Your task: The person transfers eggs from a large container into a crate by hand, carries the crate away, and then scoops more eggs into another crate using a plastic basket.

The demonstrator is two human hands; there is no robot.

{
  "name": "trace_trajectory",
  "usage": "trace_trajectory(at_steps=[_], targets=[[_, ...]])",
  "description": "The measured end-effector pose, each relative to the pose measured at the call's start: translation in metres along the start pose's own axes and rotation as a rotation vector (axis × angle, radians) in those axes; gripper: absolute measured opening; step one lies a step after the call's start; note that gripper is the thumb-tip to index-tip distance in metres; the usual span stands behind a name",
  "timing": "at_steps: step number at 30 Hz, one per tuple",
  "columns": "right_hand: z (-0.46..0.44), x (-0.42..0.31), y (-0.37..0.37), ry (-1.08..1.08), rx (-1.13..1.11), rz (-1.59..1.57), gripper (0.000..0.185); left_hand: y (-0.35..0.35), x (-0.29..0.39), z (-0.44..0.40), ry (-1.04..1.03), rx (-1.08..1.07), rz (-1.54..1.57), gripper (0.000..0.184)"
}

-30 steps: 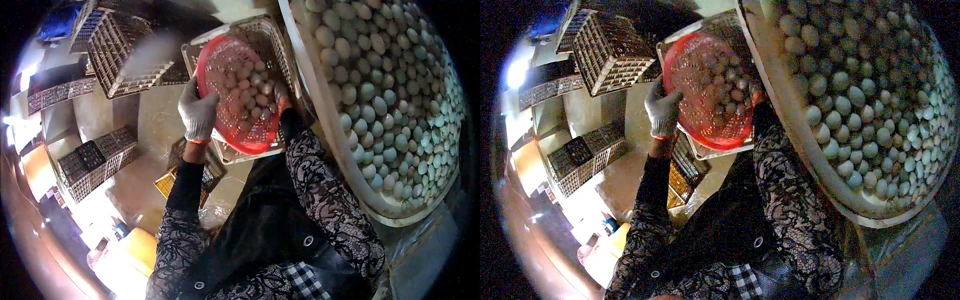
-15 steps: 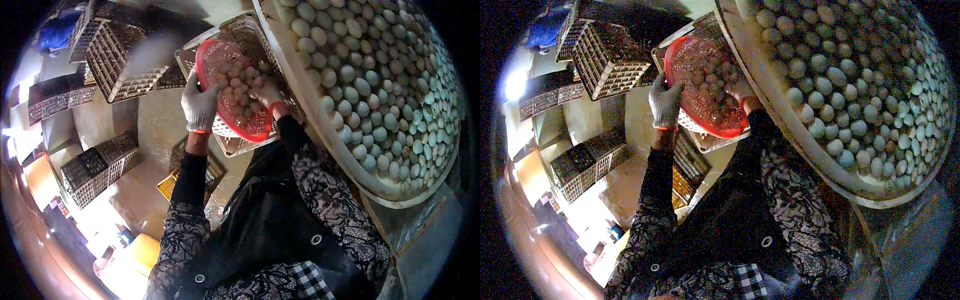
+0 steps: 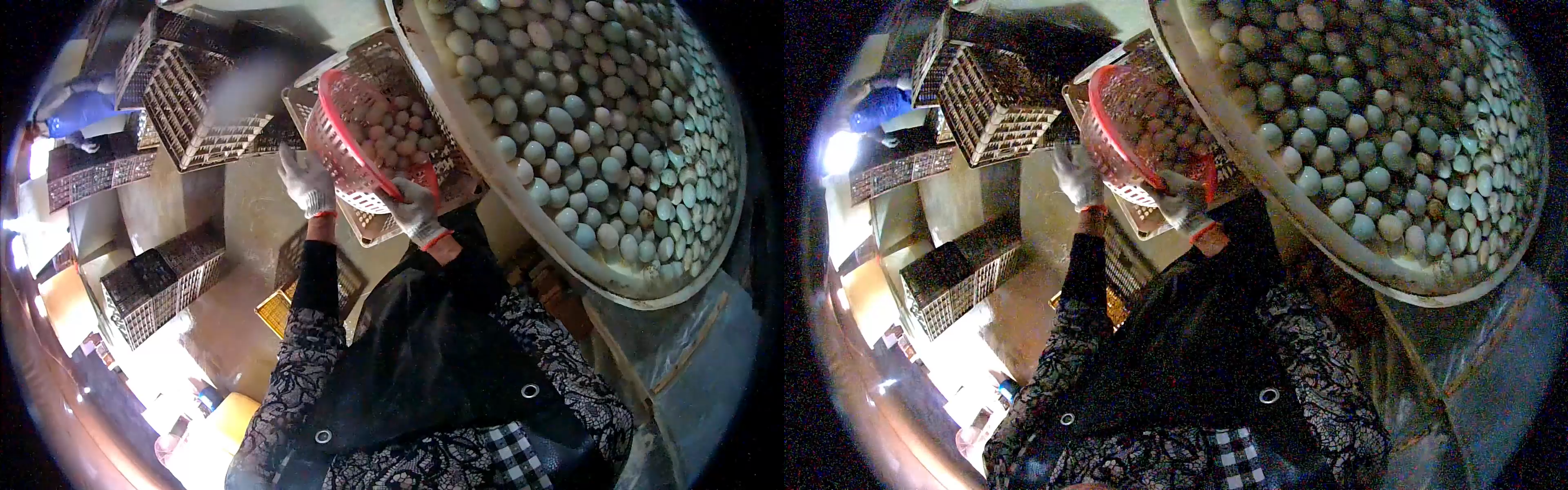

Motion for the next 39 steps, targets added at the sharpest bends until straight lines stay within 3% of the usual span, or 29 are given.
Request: trace_trajectory(at_steps=[1, 4, 5, 8, 10, 13, 17, 19, 20, 22, 24, 26, 28, 30, 32, 34, 36, 37, 39], targets=[[0.002, 0.005, 0.003, -0.017, -0.05, 0.013, 0.023, 0.002, -0.025, 0.005, 0.055, -0.024, -0.033, 0.04], [0.001, 0.008, 0.009, -0.03, -0.119, 0.017, 0.025, -0.012, -0.073, 0.022, 0.278, -0.405, -0.058, 0.041], [-0.001, 0.006, 0.015, -0.015, -0.073, -0.042, 0.026, -0.009, -0.096, 0.039, 0.61, -0.31, 0.187, 0.04], [-0.006, 0.014, 0.025, -0.042, -0.03, -0.116, 0.03, -0.014, -0.111, 0.064, 0.696, -0.288, 0.141, 0.039], [-0.012, 0.013, 0.027, -0.107, -0.1, -0.111, 0.033, -0.025, -0.122, 0.069, 0.768, -0.264, 0.304, 0.043], [-0.012, 0.008, 0.029, -0.182, -0.054, -0.274, 0.036, -0.024, -0.12, 0.074, 0.789, -0.278, 0.315, 0.043], [-0.018, 0.03, 0.022, -0.252, -0.001, -0.359, 0.034, -0.024, -0.18, 0.072, 0.66, -0.351, 0.168, 0.038], [-0.016, 0.014, 0.028, -0.227, 0.022, -0.425, 0.031, -0.02, -0.123, 0.073, 0.8, -0.309, 0.148, 0.037], [-0.018, 0.015, 0.026, -0.221, 0.026, -0.426, 0.031, -0.024, -0.134, 0.071, 0.794, -0.311, 0.151, 0.037], [-0.012, 0.013, 0.019, -0.165, 0.014, -0.324, 0.029, -0.026, -0.133, 0.071, 0.689, -0.316, 0.284, 0.037], [-0.012, 0.005, 0.016, -0.128, -0.011, -0.413, 0.029, -0.025, -0.14, 0.075, 0.759, -0.334, 0.369, 0.036], [-0.012, -0.006, 0.016, -0.237, -0.105, -0.347, 0.03, -0.026, -0.14, 0.071, 0.685, -0.316, 0.43, 0.037], [-0.015, -0.005, 0.019, -0.208, -0.071, -0.273, 0.03, -0.025, -0.151, 0.076, 0.742, -0.299, 0.447, 0.036], [-0.02, 0.0, 0.016, -0.254, -0.077, -0.299, 0.03, -0.033, -0.153, 0.076, 0.744, -0.403, 0.692, 0.036], [-0.023, 0.0, 0.014, -0.33, -0.084, -0.386, 0.03, -0.029, -0.106, 0.075, 0.761, -0.349, 0.559, 0.036], [-0.034, 0.006, 0.022, -0.358, 0.02, -0.584, 0.029, -0.02, -0.076, 0.074, 0.758, -0.392, 0.07, 0.035], [-0.038, 0.038, 0.019, -0.393, 0.028, -0.659, 0.026, -0.015, -0.075, 0.078, 0.803, -0.306, 0.133, 0.035], [-0.043, 0.071, 0.019, -0.307, 0.095, -0.438, 0.024, -0.019, -0.11, 0.074, 0.742, -0.315, 0.131, 0.037], [-0.048, 0.087, 0.025, -0.296, 0.148, -0.499, 0.021, -0.02, -0.127, 0.072, 0.678, -0.317, 0.133, 0.04]])
Point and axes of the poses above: each hand's wrist, its own z-axis away from the middle knuckle, its own y-axis out of the back of the hand, x = y × z, the point moved 7 cm from there along -z, towards the middle knuckle, and after that the axes turned 2 degrees about -z, right-handed, at the moved point
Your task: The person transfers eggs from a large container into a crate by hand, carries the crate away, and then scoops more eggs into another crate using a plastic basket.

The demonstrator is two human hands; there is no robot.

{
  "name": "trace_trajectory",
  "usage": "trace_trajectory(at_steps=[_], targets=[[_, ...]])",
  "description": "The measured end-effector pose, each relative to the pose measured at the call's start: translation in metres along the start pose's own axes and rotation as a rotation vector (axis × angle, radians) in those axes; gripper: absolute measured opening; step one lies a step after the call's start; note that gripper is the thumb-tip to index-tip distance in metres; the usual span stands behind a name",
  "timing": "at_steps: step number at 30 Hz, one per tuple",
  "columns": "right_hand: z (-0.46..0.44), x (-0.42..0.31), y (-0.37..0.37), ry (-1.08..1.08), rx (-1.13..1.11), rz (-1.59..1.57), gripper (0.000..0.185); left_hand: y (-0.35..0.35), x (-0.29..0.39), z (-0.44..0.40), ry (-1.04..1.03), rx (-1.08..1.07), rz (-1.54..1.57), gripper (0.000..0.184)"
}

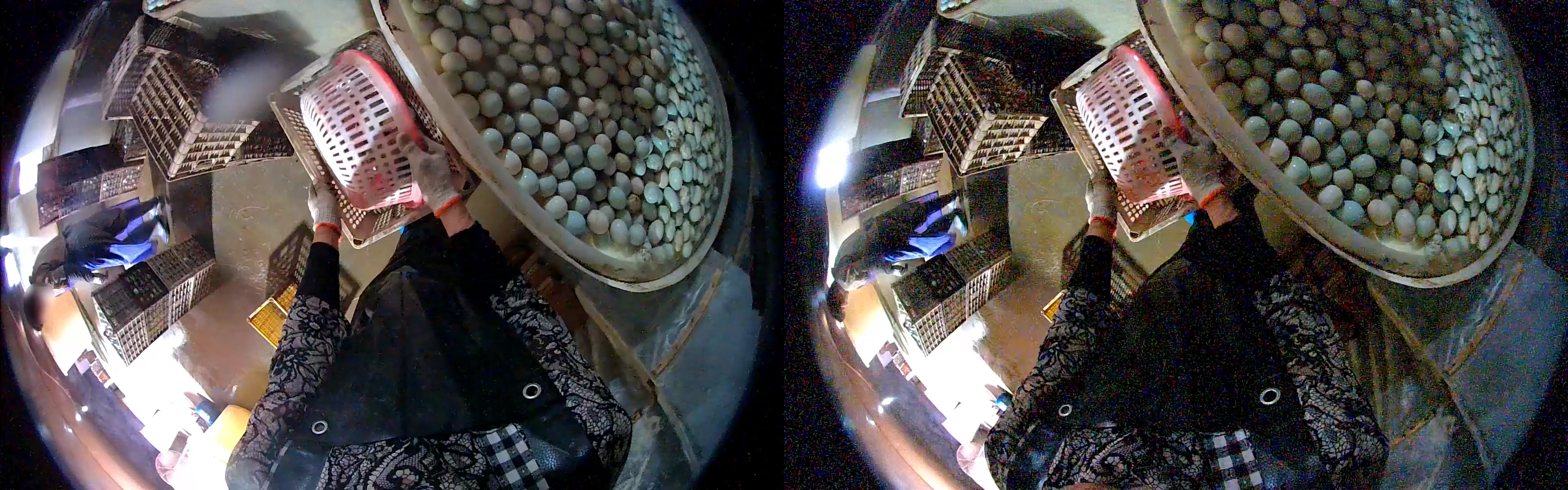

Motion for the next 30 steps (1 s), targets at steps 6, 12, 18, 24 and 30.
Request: trace_trajectory(at_steps=[6, 12, 18, 24, 30], targets=[[0.013, -0.076, -0.001, 0.133, -0.293, 0.698, 0.04, -0.003, 0.025, 0.012, 0.03, -0.116, -0.243, 0.05], [0.033, -0.109, 0.0, 0.168, -0.113, 0.482, 0.046, 0.02, 0.025, 0.001, -0.08, -0.081, -0.317, 0.041], [0.01, -0.057, -0.01, 0.47, -0.312, 1.22, 0.031, 0.064, 0.058, 0.003, -0.123, -0.081, -0.039, 0.036], [0.076, -0.178, -0.084, 0.394, -0.497, 0.317, 0.027, 0.071, 0.118, 0.021, -0.408, -0.125, 0.06, 0.039], [0.177, -0.332, -0.075, 0.473, -0.546, 0.441, 0.025, 0.067, 0.254, 0.18, -0.275, -0.562, 1.07, 0.046]])
Point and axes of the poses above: each hand's wrist, its own z-axis away from the middle knuckle, its own y-axis out of the back of the hand, x = y × z, the point moved 7 cm from there along -z, towards the middle knuckle, and after that the axes turned 2 degrees about -z, right-handed, at the moved point
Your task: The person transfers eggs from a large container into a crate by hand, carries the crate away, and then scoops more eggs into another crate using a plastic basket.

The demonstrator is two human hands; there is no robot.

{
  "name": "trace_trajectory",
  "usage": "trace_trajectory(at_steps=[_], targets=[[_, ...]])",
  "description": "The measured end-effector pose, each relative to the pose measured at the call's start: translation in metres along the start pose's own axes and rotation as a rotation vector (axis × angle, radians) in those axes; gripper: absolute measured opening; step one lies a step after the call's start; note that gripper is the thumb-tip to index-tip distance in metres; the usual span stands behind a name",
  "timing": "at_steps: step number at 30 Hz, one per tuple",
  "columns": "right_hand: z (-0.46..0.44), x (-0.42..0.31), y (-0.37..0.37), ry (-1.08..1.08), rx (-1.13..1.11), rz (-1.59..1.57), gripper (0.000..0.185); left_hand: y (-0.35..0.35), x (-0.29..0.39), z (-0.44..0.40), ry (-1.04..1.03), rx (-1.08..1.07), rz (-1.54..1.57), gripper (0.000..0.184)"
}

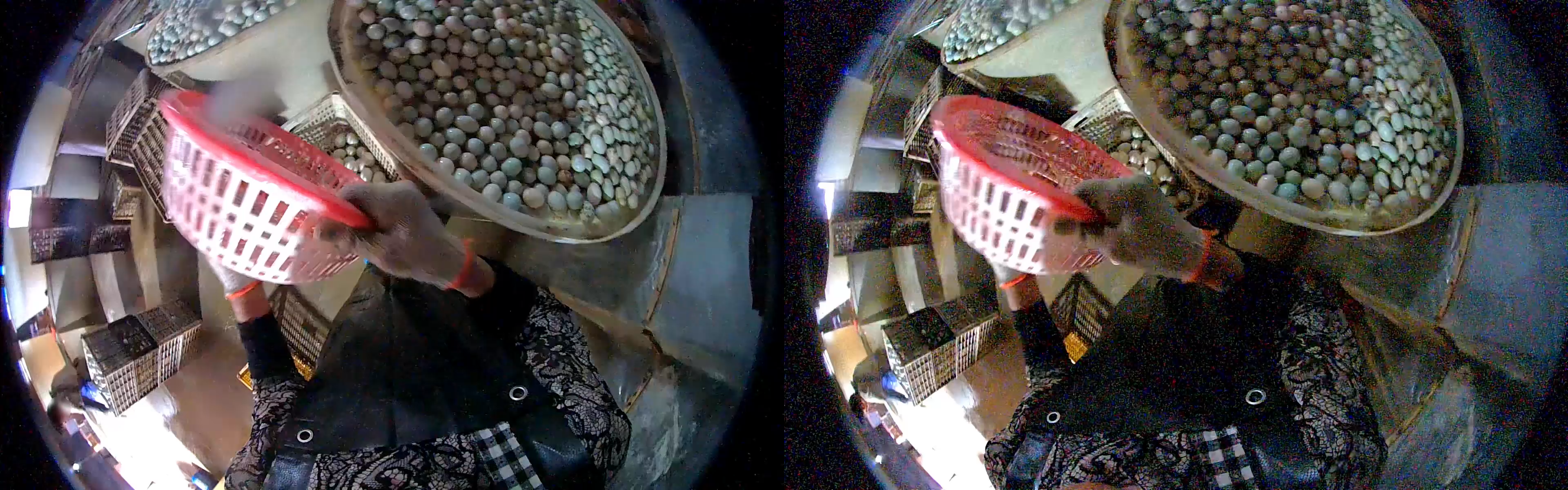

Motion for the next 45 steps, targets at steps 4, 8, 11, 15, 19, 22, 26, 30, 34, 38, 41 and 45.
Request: trace_trajectory(at_steps=[4, 8, 11, 15, 19, 22, 26, 30, 34, 38, 41, 45], targets=[[0.024, -0.078, 0.036, 0.192, 0.12, 0.015, 0.025, -0.064, 0.018, 0.005, -0.085, -0.211, -0.122, 0.044], [0.044, -0.11, 0.062, 0.355, 0.159, 0.042, 0.027, -0.104, 0.006, -0.015, -0.18, -0.32, -0.445, 0.043], [0.056, -0.107, 0.089, 0.438, 0.278, 0.282, 0.026, -0.133, -0.018, -0.029, -0.225, -0.384, -0.656, 0.041], [0.073, -0.056, 0.136, 0.399, 0.381, 0.376, 0.024, -0.167, -0.063, -0.046, -0.277, -0.471, -0.882, 0.04], [0.087, -0.005, 0.173, -0.004, 0.416, 0.019, 0.022, -0.192, -0.111, -0.053, -0.331, -0.559, -1.131, 0.039], [0.096, 0.017, 0.196, -0.047, 0.4, 0.092, 0.019, -0.204, -0.142, -0.043, -0.453, -0.625, -1.576, 0.04], [0.103, 0.036, 0.213, -0.074, 0.428, 0.038, 0.017, -0.196, -0.173, -0.04, -0.139, -0.506, -1.099, 0.042], [0.101, 0.039, 0.222, 0.075, 0.465, 0.145, 0.016, -0.195, -0.189, -0.045, -0.202, -0.558, -1.215, 0.039], [0.09, 0.045, 0.221, 0.054, 0.37, 0.124, 0.015, -0.156, -0.219, -0.052, 0.414, 0.078, -0.181, 0.04], [0.092, 0.082, 0.206, -0.001, 0.343, 0.227, 0.019, -0.158, -0.241, -0.045, 0.517, -0.044, 0.046, 0.04], [0.095, 0.081, 0.205, 0.027, 0.303, 0.258, 0.023, -0.155, -0.248, -0.034, 0.373, -0.415, -0.148, 0.04], [0.101, 0.083, 0.201, 0.007, 0.279, 0.301, 0.027, -0.166, -0.19, -0.06, -0.193, -0.18, -1.47, 0.039]])
Point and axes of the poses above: each hand's wrist, its own z-axis away from the middle knuckle, its own y-axis out of the back of the hand, x = y × z, the point moved 7 cm from there along -z, towards the middle knuckle, and after that the axes turned 2 degrees about -z, right-handed, at the moved point
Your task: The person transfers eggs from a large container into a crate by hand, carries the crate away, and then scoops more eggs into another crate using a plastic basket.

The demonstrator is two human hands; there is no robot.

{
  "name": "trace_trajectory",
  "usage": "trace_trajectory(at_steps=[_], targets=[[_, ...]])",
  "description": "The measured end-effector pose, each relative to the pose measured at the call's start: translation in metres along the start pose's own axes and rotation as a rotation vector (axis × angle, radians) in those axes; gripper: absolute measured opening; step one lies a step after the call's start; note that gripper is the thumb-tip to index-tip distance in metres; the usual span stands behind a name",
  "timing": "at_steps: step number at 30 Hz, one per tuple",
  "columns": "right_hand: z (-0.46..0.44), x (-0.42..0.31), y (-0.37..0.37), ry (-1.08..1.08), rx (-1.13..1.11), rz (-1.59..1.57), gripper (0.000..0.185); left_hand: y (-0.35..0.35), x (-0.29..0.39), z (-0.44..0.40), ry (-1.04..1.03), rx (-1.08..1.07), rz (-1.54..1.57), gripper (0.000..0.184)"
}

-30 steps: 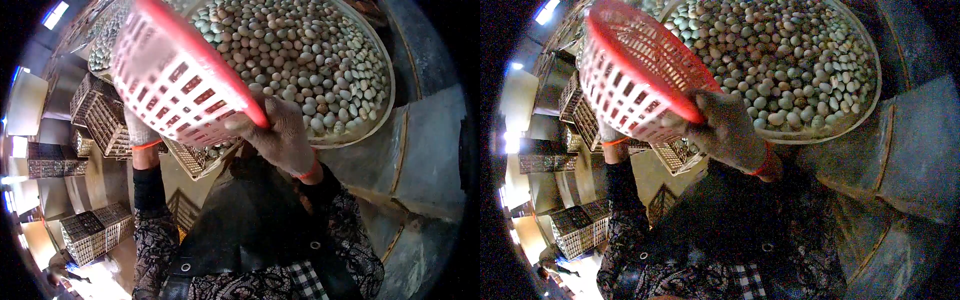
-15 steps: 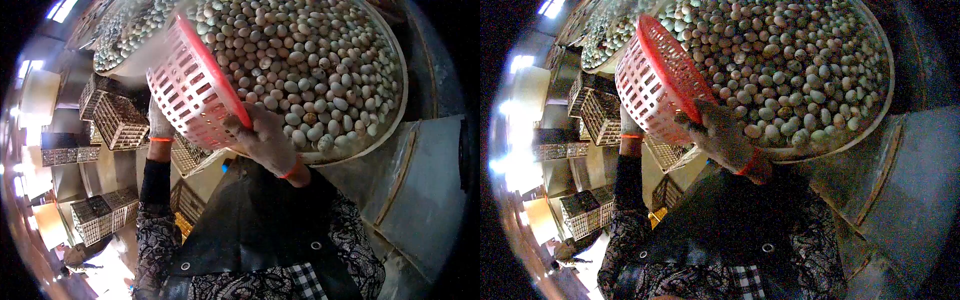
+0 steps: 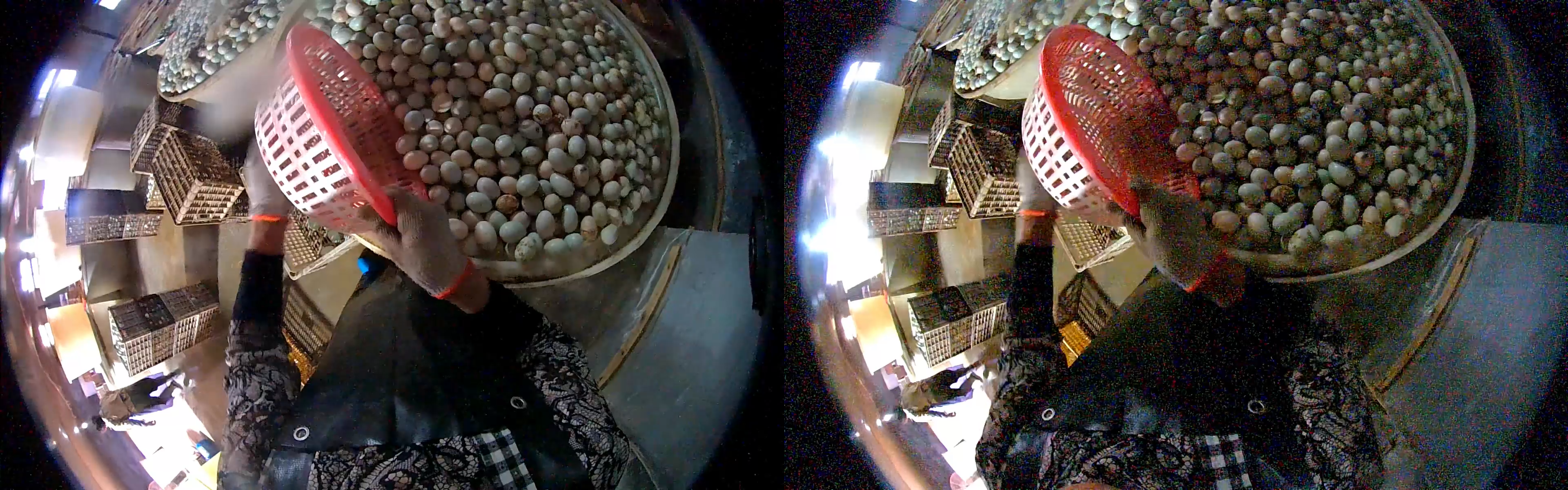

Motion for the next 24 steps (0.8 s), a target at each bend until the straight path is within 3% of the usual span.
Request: trace_trajectory(at_steps=[1, 2, 3, 4, 5, 7, 9, 10, 11, 13, 14, 15, 16, 17, 19, 20, 22, 24], targets=[[0.0, 0.002, 0.001, -0.015, 0.004, 0.021, 0.028, 0.001, 0.029, 0.0, 0.118, 0.015, 0.805, 0.043], [0.001, 0.001, 0.001, -0.042, -0.016, 0.043, 0.03, 0.021, 0.071, -0.002, -0.1, 0.047, 0.691, 0.048], [0.002, 0.001, 0.0, -0.065, -0.04, 0.067, 0.032, 0.031, 0.104, 0.003, -0.134, 0.047, 0.658, 0.051], [0.004, 0.004, -0.002, -0.063, -0.055, 0.075, 0.032, 0.024, 0.154, 0.02, -0.15, 0.045, 0.353, 0.052], [0.005, 0.005, -0.005, -0.024, -0.077, 0.068, 0.033, 0.014, 0.168, 0.017, -0.177, -0.142, 0.216, 0.053], [0.001, 0.001, 0.0, 0.023, -0.106, 0.064, 0.035, -0.012, 0.166, -0.007, -0.371, -0.247, 0.061, 0.05], [-0.012, -0.027, 0.015, 0.239, -0.188, -0.154, 0.037, -0.032, 0.168, -0.028, -0.516, -0.255, -0.097, 0.044], [-0.015, -0.02, 0.023, 0.241, -0.19, -0.155, 0.037, -0.039, 0.174, -0.03, -0.559, -0.223, -0.187, 0.039], [-0.016, -0.001, 0.037, 0.195, -0.167, -0.008, 0.038, -0.044, 0.177, -0.026, -0.554, -0.223, -0.186, 0.039], [-0.022, 0.046, 0.072, 0.117, -0.126, 0.286, 0.042, -0.038, 0.157, -0.026, -0.037, -0.162, -0.024, 0.031], [-0.028, 0.08, 0.085, 0.012, -0.094, 0.383, 0.044, -0.036, 0.154, -0.027, -0.039, -0.156, -0.024, 0.031], [-0.033, 0.114, 0.098, -0.096, -0.071, 0.479, 0.045, -0.033, 0.166, -0.024, -0.305, -0.088, -0.274, 0.029], [-0.038, 0.158, 0.105, -0.268, -0.039, 0.525, 0.048, -0.033, 0.178, -0.02, -0.458, -0.05, -0.307, 0.026], [-0.043, 0.182, 0.103, -0.272, -0.039, 0.528, 0.048, -0.032, 0.189, -0.015, -0.61, -0.002, -0.344, 0.023], [-0.045, 0.231, 0.104, -0.645, -0.129, 0.649, 0.056, -0.029, 0.181, -0.02, -0.575, -0.032, -0.434, 0.022], [-0.05, 0.235, 0.105, -0.639, -0.134, 0.646, 0.056, -0.024, 0.171, -0.024, -0.534, -0.058, -0.531, 0.022], [-0.055, 0.251, 0.091, -0.606, -0.199, 0.49, 0.052, -0.012, 0.165, -0.027, -0.667, -0.019, -0.529, 0.016], [-0.056, 0.284, 0.075, -0.545, -0.174, 0.4, 0.047, -0.005, 0.149, -0.039, -0.628, 0.04, -0.292, 0.016]])
Point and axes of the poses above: each hand's wrist, its own z-axis away from the middle knuckle, its own y-axis out of the back of the hand, x = y × z, the point moved 7 cm from there along -z, towards the middle knuckle, and after that the axes turned 2 degrees about -z, right-handed, at the moved point
